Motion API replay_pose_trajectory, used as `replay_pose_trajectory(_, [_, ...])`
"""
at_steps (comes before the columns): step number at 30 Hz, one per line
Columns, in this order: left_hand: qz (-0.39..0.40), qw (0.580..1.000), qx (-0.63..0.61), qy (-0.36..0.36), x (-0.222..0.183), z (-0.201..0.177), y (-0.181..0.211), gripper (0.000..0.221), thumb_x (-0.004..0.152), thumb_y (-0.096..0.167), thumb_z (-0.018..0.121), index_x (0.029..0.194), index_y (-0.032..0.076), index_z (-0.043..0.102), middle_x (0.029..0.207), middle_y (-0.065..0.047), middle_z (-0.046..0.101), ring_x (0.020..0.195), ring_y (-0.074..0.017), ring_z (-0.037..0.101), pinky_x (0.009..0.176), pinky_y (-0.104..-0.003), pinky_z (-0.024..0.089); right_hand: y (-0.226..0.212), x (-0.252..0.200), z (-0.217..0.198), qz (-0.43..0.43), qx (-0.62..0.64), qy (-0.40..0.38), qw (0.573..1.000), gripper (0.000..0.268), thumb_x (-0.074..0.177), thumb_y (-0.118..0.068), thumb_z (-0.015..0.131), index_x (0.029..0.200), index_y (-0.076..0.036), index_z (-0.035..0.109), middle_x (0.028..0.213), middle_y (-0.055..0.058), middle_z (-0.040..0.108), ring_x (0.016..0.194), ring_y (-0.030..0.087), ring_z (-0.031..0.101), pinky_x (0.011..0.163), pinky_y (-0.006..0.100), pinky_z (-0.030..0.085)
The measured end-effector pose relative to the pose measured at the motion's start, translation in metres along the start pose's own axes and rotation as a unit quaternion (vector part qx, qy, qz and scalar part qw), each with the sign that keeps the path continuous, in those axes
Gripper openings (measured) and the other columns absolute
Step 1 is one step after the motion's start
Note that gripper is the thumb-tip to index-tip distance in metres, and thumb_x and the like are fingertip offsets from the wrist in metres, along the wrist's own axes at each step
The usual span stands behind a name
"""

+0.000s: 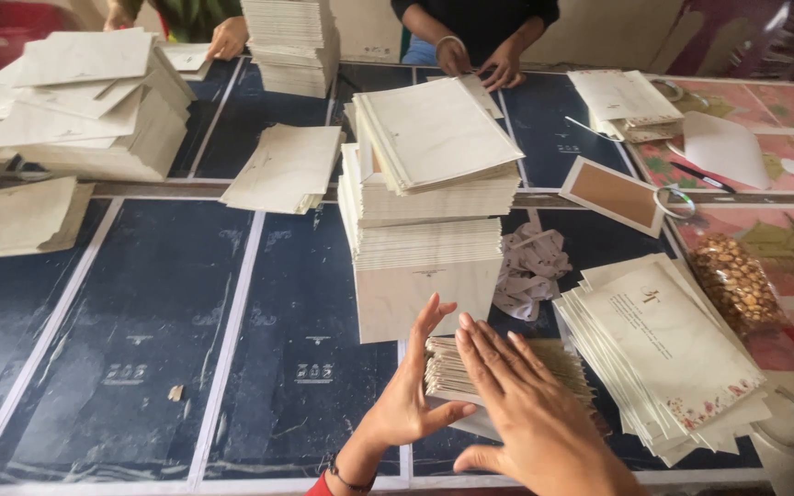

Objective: Inspecting a large quantity of printed cards by flipping through stacks one by one on a production table to check for quality.

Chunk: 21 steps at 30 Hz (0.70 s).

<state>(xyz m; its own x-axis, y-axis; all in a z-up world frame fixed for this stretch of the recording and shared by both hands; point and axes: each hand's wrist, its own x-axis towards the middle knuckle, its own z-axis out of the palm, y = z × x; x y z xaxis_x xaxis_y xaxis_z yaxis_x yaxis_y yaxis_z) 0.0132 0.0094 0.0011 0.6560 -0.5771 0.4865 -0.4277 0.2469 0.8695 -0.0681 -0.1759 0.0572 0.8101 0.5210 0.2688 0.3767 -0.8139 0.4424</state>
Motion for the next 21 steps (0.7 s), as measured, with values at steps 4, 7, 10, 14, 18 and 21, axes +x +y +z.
replay_pose_trajectory(4, [-0.009,1.000,-0.012,-0.003,-0.001,0.000,0.002,0.104,0.094,0.050,0.071,0.164,0.009,0.006,0.168,-0.022,0.028,0.159,-0.0368,0.025,0.125,-0.054,0.021,0.032,-0.028,-0.024,0.127,0.271,0.029,0.954,0.154,0.056,-0.055,0.104,0.167,-0.008,0.009,0.175,0.012,0.017,0.161,0.028,0.020,0.127,0.045,0.020])
replay_pose_trajectory(7, [-0.030,0.999,-0.025,0.009,-0.001,0.003,0.005,0.091,0.096,0.042,0.070,0.163,0.010,0.018,0.158,-0.018,0.043,0.150,-0.0330,0.040,0.119,-0.052,0.030,0.045,-0.063,-0.001,0.224,0.385,0.094,0.891,0.139,0.060,-0.036,0.097,0.164,-0.004,0.012,0.173,0.020,0.019,0.160,0.034,0.024,0.127,0.045,0.026])
replay_pose_trajectory(10, [-0.056,0.998,-0.021,0.022,0.000,0.003,0.002,0.091,0.091,0.048,0.071,0.161,0.012,0.024,0.150,-0.016,0.053,0.137,-0.0296,0.054,0.110,-0.048,0.044,0.034,-0.084,0.049,0.334,0.678,0.120,0.644,0.129,0.062,-0.042,0.089,0.164,-0.008,0.018,0.164,0.022,0.042,0.151,0.028,0.044,0.121,0.036,0.031])
replay_pose_trajectory(14, [-0.022,0.998,-0.042,0.043,0.004,0.015,-0.012,0.106,0.084,0.060,0.077,0.160,0.010,0.022,0.158,-0.020,0.042,0.145,-0.0346,0.047,0.116,-0.055,0.044,0.001,-0.061,0.070,0.250,0.702,0.223,0.629,0.119,0.081,-0.066,0.080,0.162,-0.009,0.016,0.170,0.020,0.027,0.160,0.035,0.025,0.129,0.059,0.022])
replay_pose_trajectory(18, [0.000,0.999,-0.016,0.041,0.007,0.010,-0.004,0.118,0.081,0.064,0.079,0.163,0.009,0.015,0.170,-0.022,0.029,0.159,-0.0348,0.028,0.122,-0.053,0.035,0.000,-0.053,0.076,0.250,0.741,0.221,0.583,0.135,0.078,-0.070,0.084,0.165,-0.010,0.001,0.173,0.020,0.018,0.156,0.036,0.032,0.123,0.057,0.036])
replay_pose_trajectory(21, [0.010,0.997,-0.027,0.069,0.010,0.023,-0.002,0.113,0.082,0.068,0.076,0.160,0.005,0.024,0.172,-0.022,0.024,0.160,-0.0371,0.027,0.127,-0.058,0.028,-0.013,-0.047,0.083,0.213,0.733,0.245,0.597,0.122,0.091,-0.067,0.076,0.165,-0.009,-0.001,0.176,0.018,0.003,0.163,0.036,0.012,0.130,0.058,0.018])
